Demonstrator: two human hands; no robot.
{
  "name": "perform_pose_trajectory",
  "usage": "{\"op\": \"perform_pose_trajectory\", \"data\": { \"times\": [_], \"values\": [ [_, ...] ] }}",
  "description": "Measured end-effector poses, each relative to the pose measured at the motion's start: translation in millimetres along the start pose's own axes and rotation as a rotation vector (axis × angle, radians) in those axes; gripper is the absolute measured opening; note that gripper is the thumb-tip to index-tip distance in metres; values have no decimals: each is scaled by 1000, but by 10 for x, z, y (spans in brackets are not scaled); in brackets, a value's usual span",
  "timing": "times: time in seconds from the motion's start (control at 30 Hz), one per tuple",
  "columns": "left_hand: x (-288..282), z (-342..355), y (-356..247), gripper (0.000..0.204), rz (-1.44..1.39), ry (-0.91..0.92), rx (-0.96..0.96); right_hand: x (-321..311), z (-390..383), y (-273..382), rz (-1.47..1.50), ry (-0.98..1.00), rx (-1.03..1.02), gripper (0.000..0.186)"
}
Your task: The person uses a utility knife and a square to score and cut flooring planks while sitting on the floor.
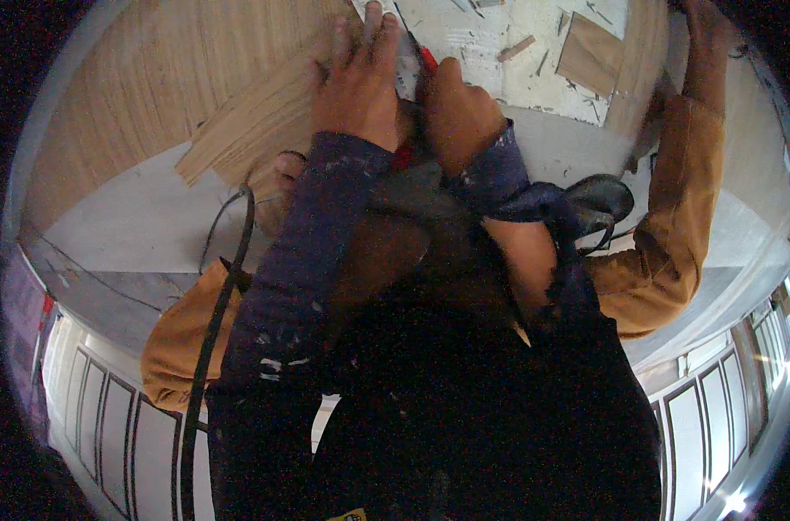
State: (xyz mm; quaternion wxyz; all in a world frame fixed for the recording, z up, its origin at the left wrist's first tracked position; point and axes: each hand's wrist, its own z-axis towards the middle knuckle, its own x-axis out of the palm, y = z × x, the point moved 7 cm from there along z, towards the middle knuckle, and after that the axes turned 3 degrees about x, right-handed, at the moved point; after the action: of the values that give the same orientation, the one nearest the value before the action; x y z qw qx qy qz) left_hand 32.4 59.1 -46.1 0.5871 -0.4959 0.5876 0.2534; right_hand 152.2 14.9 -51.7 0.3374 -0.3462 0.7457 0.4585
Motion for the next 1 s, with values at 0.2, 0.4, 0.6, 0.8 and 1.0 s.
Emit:
{"op": "perform_pose_trajectory", "data": {
  "times": [0.2,0.4,0.6,0.8,1.0],
  "values": [
    [-45,74,-60,98,13,137,-56,17,-295,-180,-52,126,86,18],
    [-101,52,-55,111,1,115,-70,98,-697,-471,-59,190,84,29],
    [-81,25,-45,109,38,155,-47,-196,-40,-153,110,-46,-47,22],
    [-55,30,-60,93,85,72,-17,-138,444,118,129,-201,-155,21],
    [-82,-8,-14,93,8,77,-53,-15,441,198,101,-10,-86,24]
  ]
}}
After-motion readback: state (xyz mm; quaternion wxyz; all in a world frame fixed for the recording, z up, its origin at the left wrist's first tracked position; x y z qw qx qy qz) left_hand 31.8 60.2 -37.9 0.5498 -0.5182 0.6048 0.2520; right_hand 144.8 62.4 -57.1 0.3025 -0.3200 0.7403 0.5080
